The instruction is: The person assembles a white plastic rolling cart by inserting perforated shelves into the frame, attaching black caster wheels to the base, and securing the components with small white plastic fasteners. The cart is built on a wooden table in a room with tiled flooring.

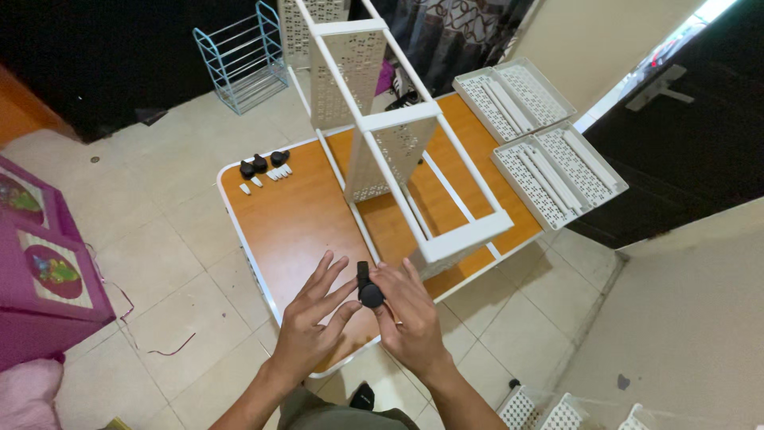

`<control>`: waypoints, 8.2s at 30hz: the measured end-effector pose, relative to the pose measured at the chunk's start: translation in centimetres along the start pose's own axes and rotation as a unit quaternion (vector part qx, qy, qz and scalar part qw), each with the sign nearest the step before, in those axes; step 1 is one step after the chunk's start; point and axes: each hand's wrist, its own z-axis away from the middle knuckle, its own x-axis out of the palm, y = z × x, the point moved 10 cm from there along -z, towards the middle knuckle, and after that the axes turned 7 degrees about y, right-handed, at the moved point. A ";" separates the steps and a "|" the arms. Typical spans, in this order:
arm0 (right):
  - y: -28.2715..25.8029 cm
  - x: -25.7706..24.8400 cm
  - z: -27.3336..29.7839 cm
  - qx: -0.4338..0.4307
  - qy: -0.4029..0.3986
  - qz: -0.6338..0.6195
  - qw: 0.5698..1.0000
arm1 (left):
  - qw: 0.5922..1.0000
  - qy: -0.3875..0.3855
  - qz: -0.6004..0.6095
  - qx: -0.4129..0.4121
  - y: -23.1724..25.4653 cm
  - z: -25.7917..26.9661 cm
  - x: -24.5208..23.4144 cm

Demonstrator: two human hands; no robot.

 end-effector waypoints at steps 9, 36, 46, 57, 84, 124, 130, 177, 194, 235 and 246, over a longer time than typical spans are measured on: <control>6.2 -6.2 4.2 0.099 0.058 0.040 0.993 | 0.988 -0.110 -0.053 0.098 0.8 -2.7 6.8; 11.3 -5.3 3.6 0.146 -0.008 -0.049 0.988 | 0.935 -0.264 -0.081 0.221 -0.5 -7.6 13.3; 13.1 -4.7 4.1 0.274 0.001 -0.099 0.957 | 0.944 -0.229 -0.047 0.234 0.2 -7.8 13.1; 15.8 -3.2 6.3 0.356 -0.024 -0.161 0.920 | 0.943 -0.230 -0.026 0.238 0.3 -7.6 13.1; 19.1 -1.0 10.0 0.475 0.011 -0.322 0.819 | 0.944 -0.222 -0.008 0.242 0.0 -7.4 13.0; 15.2 26.8 0.5 0.342 -0.180 -0.113 0.915 | 0.966 -0.134 -0.222 -0.017 -26.8 -9.5 -4.1; 16.6 35.0 -7.2 0.194 -0.192 0.027 0.962 | 0.949 -0.142 -0.272 -0.078 -37.8 -10.4 -6.7; 9.6 22.5 -10.6 0.345 -0.151 -0.430 0.821 | 0.990 -0.023 0.011 0.138 -12.7 -15.6 -11.2; 0.8 4.7 -4.0 0.253 -0.154 -0.454 0.840 | 0.953 -0.112 0.002 0.283 8.4 -8.9 -5.1; 6.7 -4.6 8.4 0.292 0.192 -0.685 0.639 | 0.896 -0.240 0.154 0.340 11.8 -6.6 8.3; 9.7 -11.6 7.2 0.252 0.136 -0.246 0.926 | 0.906 -0.324 0.171 0.212 10.6 -8.6 12.6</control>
